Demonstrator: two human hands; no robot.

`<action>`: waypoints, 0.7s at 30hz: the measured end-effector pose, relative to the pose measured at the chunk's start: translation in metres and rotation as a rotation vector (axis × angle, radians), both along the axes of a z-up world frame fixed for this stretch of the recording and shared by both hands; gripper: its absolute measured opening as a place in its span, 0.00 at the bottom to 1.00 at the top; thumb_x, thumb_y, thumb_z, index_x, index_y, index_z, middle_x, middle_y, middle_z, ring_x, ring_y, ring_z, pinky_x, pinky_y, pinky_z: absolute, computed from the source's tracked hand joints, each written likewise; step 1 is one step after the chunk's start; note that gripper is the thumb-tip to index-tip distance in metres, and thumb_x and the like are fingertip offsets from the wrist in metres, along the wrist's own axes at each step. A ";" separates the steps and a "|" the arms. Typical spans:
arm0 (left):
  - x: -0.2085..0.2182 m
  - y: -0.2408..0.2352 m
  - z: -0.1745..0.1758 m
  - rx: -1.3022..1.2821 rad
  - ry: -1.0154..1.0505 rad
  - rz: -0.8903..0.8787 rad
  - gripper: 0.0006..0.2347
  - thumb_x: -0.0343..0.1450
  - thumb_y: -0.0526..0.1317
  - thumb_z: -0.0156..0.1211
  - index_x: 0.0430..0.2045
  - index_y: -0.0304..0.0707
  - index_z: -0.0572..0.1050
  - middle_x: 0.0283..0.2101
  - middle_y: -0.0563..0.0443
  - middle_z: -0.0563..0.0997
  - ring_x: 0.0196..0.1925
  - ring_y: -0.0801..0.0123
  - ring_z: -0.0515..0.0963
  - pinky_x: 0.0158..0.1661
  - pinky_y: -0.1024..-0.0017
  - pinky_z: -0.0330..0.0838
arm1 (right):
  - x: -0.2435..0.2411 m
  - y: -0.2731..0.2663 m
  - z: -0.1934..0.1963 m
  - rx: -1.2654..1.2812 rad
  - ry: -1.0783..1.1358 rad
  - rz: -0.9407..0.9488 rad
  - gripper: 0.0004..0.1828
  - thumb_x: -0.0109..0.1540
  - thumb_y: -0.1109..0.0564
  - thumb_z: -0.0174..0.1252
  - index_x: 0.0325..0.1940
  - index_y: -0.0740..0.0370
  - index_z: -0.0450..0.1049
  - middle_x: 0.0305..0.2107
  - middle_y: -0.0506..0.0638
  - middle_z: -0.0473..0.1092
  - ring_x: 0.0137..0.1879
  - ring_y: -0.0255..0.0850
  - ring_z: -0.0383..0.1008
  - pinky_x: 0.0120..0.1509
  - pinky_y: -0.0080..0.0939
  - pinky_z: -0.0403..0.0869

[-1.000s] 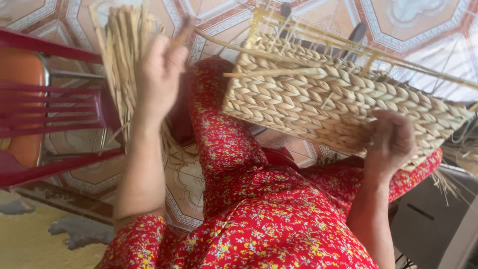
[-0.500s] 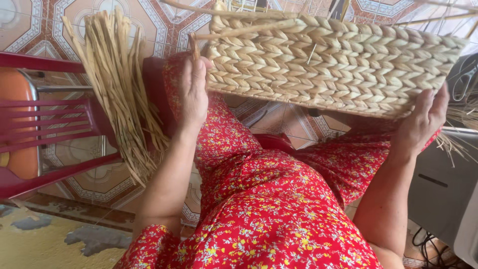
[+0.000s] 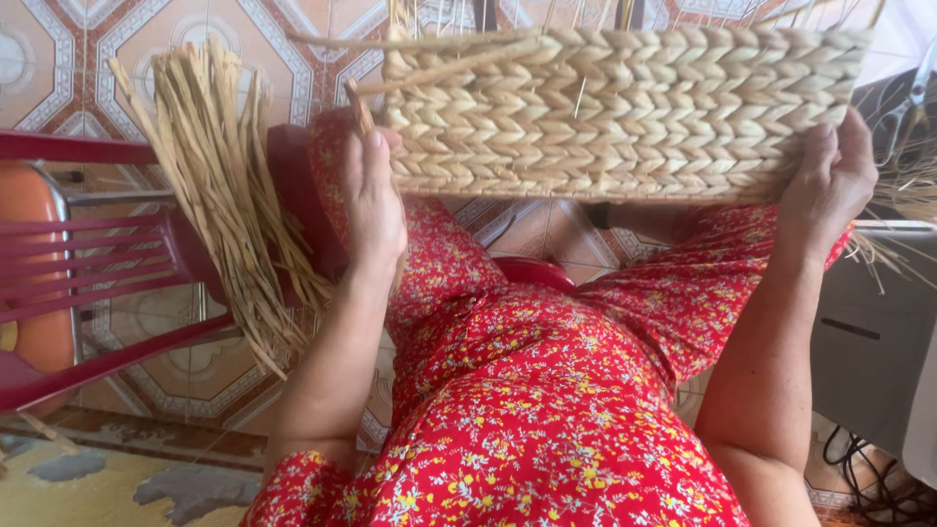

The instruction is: The person weaves a basket by hand, interlacing dried plant fibers through a rectangular frame. They repeatedly pick up new strands, thread them through the existing weave, and tighten the structure.

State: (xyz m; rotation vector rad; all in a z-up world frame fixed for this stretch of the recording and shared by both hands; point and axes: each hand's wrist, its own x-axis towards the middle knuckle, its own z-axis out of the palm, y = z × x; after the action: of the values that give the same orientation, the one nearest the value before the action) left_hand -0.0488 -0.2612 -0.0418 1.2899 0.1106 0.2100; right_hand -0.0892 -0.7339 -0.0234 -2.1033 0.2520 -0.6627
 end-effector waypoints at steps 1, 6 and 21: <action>0.000 -0.002 0.002 -0.033 0.013 0.000 0.12 0.80 0.47 0.48 0.51 0.41 0.71 0.44 0.53 0.72 0.51 0.69 0.69 0.58 0.68 0.62 | 0.000 0.001 0.007 -0.048 0.017 -0.029 0.17 0.76 0.61 0.51 0.67 0.72 0.73 0.48 0.51 0.77 0.52 0.35 0.74 0.60 0.38 0.74; -0.005 -0.002 0.006 -0.031 0.040 -0.063 0.13 0.82 0.47 0.45 0.41 0.37 0.72 0.45 0.51 0.74 0.54 0.69 0.71 0.60 0.67 0.63 | -0.001 0.013 0.030 -0.243 0.282 -0.237 0.20 0.74 0.56 0.56 0.71 0.60 0.73 0.37 0.54 0.77 0.40 0.39 0.77 0.48 0.43 0.73; -0.041 0.013 0.033 0.011 0.240 -0.066 0.14 0.81 0.49 0.46 0.38 0.39 0.75 0.35 0.55 0.71 0.41 0.71 0.68 0.47 0.74 0.65 | -0.047 0.013 0.052 -0.175 0.464 -0.185 0.22 0.75 0.55 0.58 0.74 0.54 0.73 0.46 0.54 0.78 0.50 0.33 0.75 0.55 0.36 0.71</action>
State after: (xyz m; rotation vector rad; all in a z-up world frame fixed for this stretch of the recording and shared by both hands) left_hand -0.0901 -0.2486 -0.0092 1.3239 0.2717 -0.0014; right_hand -0.1359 -0.7211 0.0291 -2.4048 0.6733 -0.2982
